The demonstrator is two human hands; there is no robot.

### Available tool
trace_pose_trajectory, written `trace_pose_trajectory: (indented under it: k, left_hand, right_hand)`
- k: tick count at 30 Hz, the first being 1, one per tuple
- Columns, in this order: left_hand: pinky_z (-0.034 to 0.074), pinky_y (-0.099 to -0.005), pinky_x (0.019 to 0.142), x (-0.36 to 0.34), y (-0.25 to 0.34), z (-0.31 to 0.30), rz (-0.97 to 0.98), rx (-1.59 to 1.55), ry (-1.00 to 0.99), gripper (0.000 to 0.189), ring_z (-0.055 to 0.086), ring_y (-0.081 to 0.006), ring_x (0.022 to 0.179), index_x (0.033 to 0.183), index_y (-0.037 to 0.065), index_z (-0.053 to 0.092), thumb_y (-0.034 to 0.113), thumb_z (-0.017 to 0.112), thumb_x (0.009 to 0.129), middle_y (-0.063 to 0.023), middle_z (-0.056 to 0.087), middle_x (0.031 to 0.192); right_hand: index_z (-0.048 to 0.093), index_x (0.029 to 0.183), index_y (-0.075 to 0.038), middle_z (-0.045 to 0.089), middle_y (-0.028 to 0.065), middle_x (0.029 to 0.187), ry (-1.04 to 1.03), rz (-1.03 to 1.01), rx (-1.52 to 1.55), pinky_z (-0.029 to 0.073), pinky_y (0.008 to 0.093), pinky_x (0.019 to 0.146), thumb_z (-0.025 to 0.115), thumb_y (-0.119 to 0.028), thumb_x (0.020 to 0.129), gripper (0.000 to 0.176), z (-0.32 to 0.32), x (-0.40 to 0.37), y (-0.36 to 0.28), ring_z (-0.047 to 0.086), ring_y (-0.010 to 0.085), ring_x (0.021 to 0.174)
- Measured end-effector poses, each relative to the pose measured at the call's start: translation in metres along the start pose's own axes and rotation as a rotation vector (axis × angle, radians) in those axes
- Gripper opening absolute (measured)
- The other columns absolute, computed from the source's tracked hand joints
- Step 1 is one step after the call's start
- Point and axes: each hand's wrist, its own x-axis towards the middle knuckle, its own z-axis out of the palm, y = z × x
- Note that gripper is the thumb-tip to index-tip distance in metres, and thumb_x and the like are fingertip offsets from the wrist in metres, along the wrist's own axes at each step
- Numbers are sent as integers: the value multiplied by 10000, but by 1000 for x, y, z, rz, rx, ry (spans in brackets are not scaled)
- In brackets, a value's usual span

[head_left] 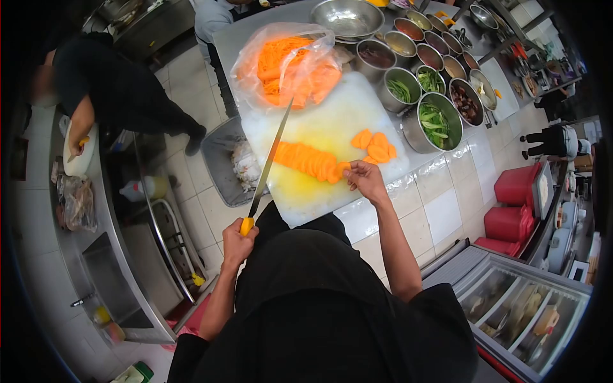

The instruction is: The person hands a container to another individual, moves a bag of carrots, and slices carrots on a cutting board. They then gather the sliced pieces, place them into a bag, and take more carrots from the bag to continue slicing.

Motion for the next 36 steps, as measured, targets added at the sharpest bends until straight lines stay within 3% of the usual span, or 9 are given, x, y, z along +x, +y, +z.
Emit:
trace_pose_trajectory:
  k: [4,7,11,13,19,26,32,34,36]
  left_hand:
    - [405,-336,528,1,2,0,-13,-9,-17,204,494,-166,542,772,-29,589,152,684,773,-114,553,599]
    - [403,-337,523,1,4,0,-19,3,-22,210,490,-163,534,762,-29,583,155,683,772,-110,545,590]
    - [403,-341,521,2,0,1,3,15,-13,216,488,-166,528,754,-31,578,159,682,772,-113,540,581]
    - [405,-344,522,2,1,0,17,11,-6,222,489,-171,525,751,-33,577,162,681,772,-117,539,578]
    - [412,-348,527,2,-5,1,28,0,7,223,501,-185,523,759,-33,587,167,684,769,-128,556,588]
    - [416,-351,529,-2,1,0,23,20,3,220,509,-187,525,772,-32,599,169,688,767,-132,562,592]
    - [418,-347,534,-1,-2,1,33,24,5,214,516,-188,535,783,-29,602,166,688,767,-132,565,601]
    - [417,-347,532,-2,-3,-1,20,25,0,214,516,-189,534,780,-30,598,165,686,768,-134,563,600]
    - [416,-348,530,-5,0,-2,25,25,0,214,514,-188,531,776,-30,595,164,685,769,-133,562,597]
  right_hand:
    - [664,913,-8,633,3,721,-83,79,-66,465,218,489,672,-92,865,97,8,-6,4,561,52,582]
    - [667,943,1,657,50,706,158,-138,-562,510,277,592,741,-103,783,204,16,-7,5,609,108,610]
    - [671,972,-7,663,77,693,198,-82,-633,519,293,646,748,-104,735,268,24,-9,-5,633,138,638]
    - [670,997,-27,662,129,791,219,-129,-652,526,362,704,695,-141,739,283,26,-8,-3,660,282,747]
    - [640,983,-4,608,159,983,258,-240,-688,497,404,820,688,-89,759,245,36,-12,-8,613,308,951]
    - [635,975,-17,621,147,981,108,-144,-581,498,412,800,702,-101,763,238,26,1,-12,619,324,920]
    - [643,1017,-44,623,138,1011,236,-330,-786,499,416,818,709,-104,753,279,19,13,-20,619,310,925]
    - [649,1059,-70,603,115,1087,418,-562,-935,500,408,837,690,-92,764,299,-9,37,-22,591,297,986]
    - [641,1112,-95,572,86,1155,379,-495,-1053,497,402,851,665,-74,766,348,-25,41,-56,550,299,1050]
